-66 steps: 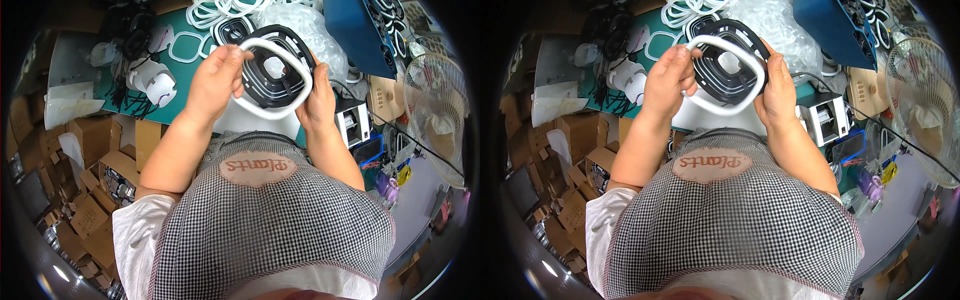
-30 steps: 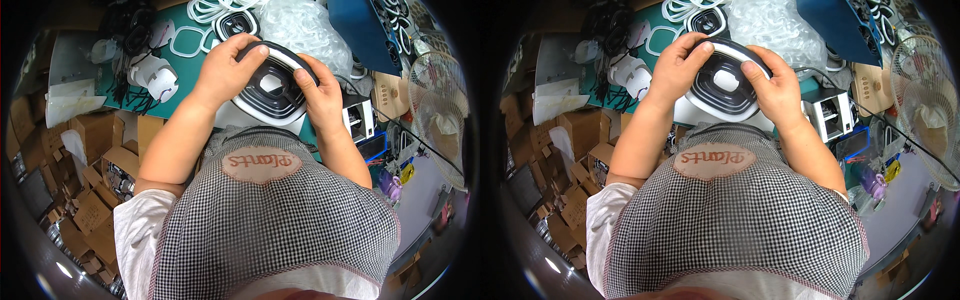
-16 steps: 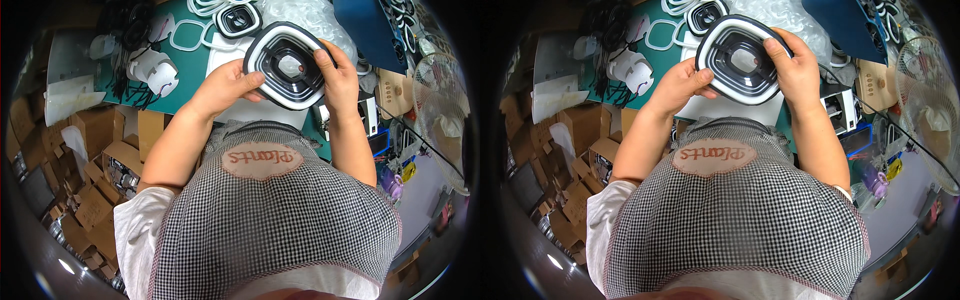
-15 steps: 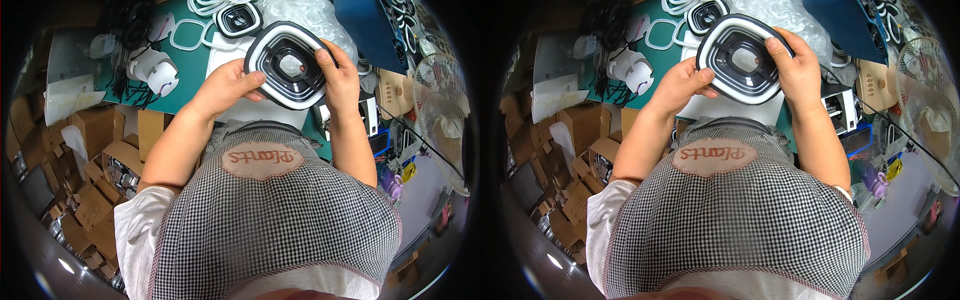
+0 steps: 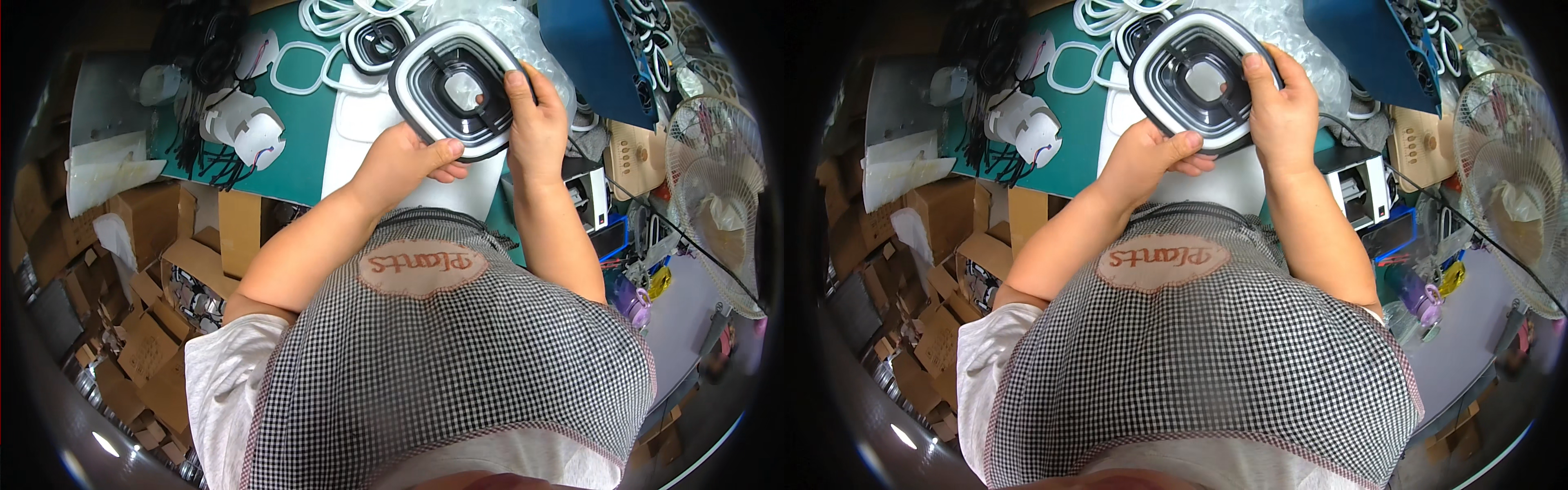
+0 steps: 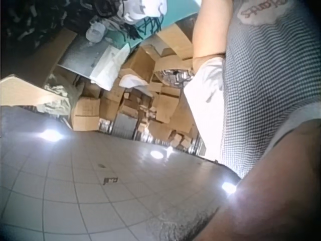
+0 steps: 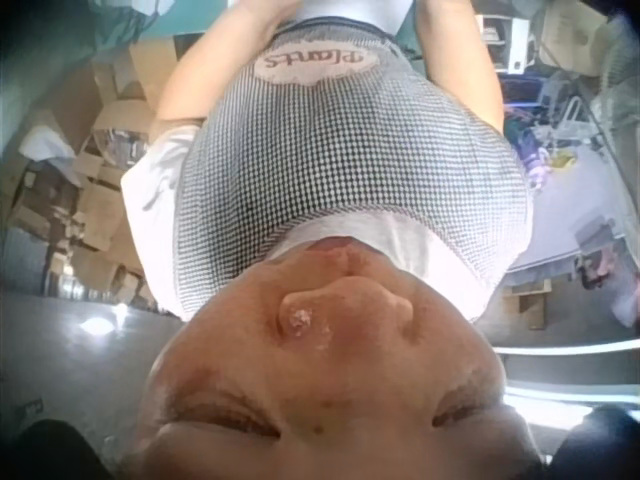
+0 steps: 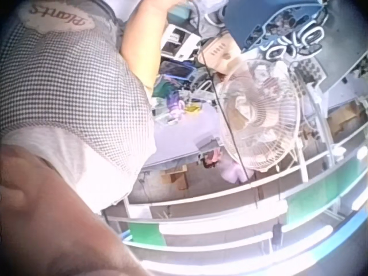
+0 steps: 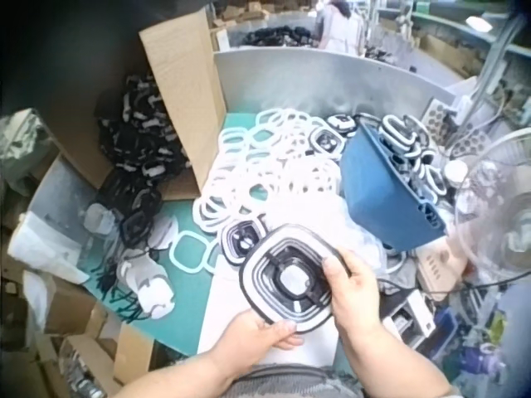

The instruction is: The person assembles lamp components by fitting rubber rings into plastic frames by hand and placing the assembled parts into a container.

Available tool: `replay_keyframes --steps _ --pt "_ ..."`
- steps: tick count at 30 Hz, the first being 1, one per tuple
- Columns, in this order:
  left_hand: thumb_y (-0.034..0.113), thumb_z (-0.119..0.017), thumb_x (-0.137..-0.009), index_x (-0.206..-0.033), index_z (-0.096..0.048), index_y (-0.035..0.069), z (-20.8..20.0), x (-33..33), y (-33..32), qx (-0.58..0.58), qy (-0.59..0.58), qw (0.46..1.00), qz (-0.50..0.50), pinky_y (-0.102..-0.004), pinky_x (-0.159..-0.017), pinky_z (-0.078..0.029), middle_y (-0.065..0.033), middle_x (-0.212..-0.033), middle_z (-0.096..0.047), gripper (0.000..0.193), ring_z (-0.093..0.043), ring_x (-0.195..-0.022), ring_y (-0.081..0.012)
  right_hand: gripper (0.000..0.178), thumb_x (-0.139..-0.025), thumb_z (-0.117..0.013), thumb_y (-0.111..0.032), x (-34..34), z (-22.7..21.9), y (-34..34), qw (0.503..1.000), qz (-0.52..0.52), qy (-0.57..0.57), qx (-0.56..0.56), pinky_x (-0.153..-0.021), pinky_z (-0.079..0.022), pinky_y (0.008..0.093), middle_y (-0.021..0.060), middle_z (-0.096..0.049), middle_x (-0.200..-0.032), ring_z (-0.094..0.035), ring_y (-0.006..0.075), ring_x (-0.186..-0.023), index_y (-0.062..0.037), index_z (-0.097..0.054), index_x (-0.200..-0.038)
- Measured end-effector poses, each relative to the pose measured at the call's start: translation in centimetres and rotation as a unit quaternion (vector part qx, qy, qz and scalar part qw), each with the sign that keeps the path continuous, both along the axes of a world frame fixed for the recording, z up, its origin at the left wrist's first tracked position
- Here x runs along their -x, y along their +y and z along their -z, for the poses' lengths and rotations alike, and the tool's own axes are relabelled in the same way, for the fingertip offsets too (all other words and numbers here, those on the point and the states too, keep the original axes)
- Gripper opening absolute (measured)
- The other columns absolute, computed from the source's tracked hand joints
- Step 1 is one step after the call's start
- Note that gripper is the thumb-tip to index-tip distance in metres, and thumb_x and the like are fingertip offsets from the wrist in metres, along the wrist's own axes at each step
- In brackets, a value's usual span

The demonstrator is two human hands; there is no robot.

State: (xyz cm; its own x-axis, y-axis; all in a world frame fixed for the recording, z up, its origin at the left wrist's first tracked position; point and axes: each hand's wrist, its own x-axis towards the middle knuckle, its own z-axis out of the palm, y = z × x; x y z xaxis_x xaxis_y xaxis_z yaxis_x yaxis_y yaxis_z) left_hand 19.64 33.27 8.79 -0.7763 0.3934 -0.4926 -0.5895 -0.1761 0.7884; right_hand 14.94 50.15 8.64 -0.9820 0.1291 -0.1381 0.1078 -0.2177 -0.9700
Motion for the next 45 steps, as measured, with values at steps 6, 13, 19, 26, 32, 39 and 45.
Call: replay_keyframes --steps 6,13,19,26,32,39,45 --pt "0.019 -0.063 -0.091 -0.102 -0.060 0.000 1.7 2.3 -1.1 0.007 0.001 0.999 -0.051 -0.0243 -0.065 -0.052 -0.0077 -0.089 -0.067 0.022 -0.065 -0.073 -0.0135 0.040 -0.096 -0.054 -0.017 2.2 2.3 0.1 0.983 -0.047 0.038 -0.173 -0.083 -0.049 0.0254 0.0106 -0.060 -0.113 -0.061 0.0147 -0.090 0.0033 -0.047 -0.129" --pt "0.022 -0.060 -0.093 -0.112 -0.056 -0.001 1.2 7.0 -3.2 -0.010 0.040 0.993 -0.109 -0.0258 -0.071 -0.051 -0.0102 -0.105 -0.065 0.029 -0.064 -0.085 -0.0148 0.037 -0.094 -0.054 -0.017 11.8 3.6 -0.4 0.980 -0.087 -0.176 0.037 -0.051 -0.057 0.0274 0.0091 -0.061 -0.099 -0.065 0.0167 -0.074 -0.0033 -0.045 -0.127" --pt "0.021 -0.053 -0.096 -0.115 -0.057 0.000 2.8 10.3 -6.0 0.103 0.049 0.989 -0.098 -0.0261 -0.074 -0.048 -0.0093 -0.105 -0.065 0.028 -0.060 -0.083 -0.0124 0.031 -0.093 -0.056 -0.010 28.0 8.7 2.6 0.956 0.132 -0.037 0.260 -0.064 -0.062 0.0456 0.0187 -0.056 -0.107 -0.065 0.0319 -0.081 -0.0028 -0.040 -0.118" --pt "0.020 -0.059 -0.093 -0.109 -0.060 0.001 7.5 14.3 -9.4 0.205 0.094 0.959 -0.174 -0.0241 -0.070 -0.048 -0.0058 -0.095 -0.066 0.026 -0.059 -0.077 -0.0105 0.073 -0.090 -0.061 -0.006 28.8 8.3 -1.0 0.970 0.116 -0.078 0.199 -0.082 -0.059 0.0408 0.0210 -0.052 -0.120 -0.064 0.0310 -0.093 -0.0056 -0.015 -0.147" --pt "0.022 -0.071 -0.078 -0.111 -0.063 0.008 10.6 20.4 -8.4 0.560 0.368 0.733 -0.117 -0.0384 -0.090 -0.045 -0.0097 -0.108 -0.063 0.037 -0.055 -0.109 -0.0278 0.035 -0.092 -0.058 -0.010 23.0 7.1 -4.1 0.997 -0.039 -0.062 0.031 -0.073 -0.053 0.0263 0.0115 -0.063 -0.104 -0.066 0.0186 -0.085 0.0041 -0.052 -0.123" --pt "0.010 -0.055 -0.079 -0.096 -0.068 0.010 15.2 23.3 -5.7 0.639 0.428 0.637 0.051 -0.0492 -0.108 -0.028 -0.0095 -0.104 -0.065 0.021 -0.051 -0.118 -0.0279 0.029 -0.093 -0.057 -0.011 22.0 8.0 -4.0 0.998 -0.059 -0.034 0.001 -0.071 -0.054 0.0271 0.0140 -0.065 -0.103 -0.065 0.0173 -0.079 0.0042 -0.056 -0.117" --pt "-0.002 -0.049 -0.076 -0.093 -0.063 0.008 9.4 20.5 -12.3 0.501 0.442 0.711 -0.219 -0.0425 -0.084 -0.047 -0.0152 -0.097 -0.061 0.024 -0.058 -0.093 -0.0344 0.025 -0.092 -0.058 -0.011 20.1 7.1 -5.2 0.987 -0.112 0.023 -0.113 -0.070 -0.052 0.0252 0.0093 -0.067 -0.097 -0.064 0.0145 -0.078 0.0025 -0.060 -0.113"
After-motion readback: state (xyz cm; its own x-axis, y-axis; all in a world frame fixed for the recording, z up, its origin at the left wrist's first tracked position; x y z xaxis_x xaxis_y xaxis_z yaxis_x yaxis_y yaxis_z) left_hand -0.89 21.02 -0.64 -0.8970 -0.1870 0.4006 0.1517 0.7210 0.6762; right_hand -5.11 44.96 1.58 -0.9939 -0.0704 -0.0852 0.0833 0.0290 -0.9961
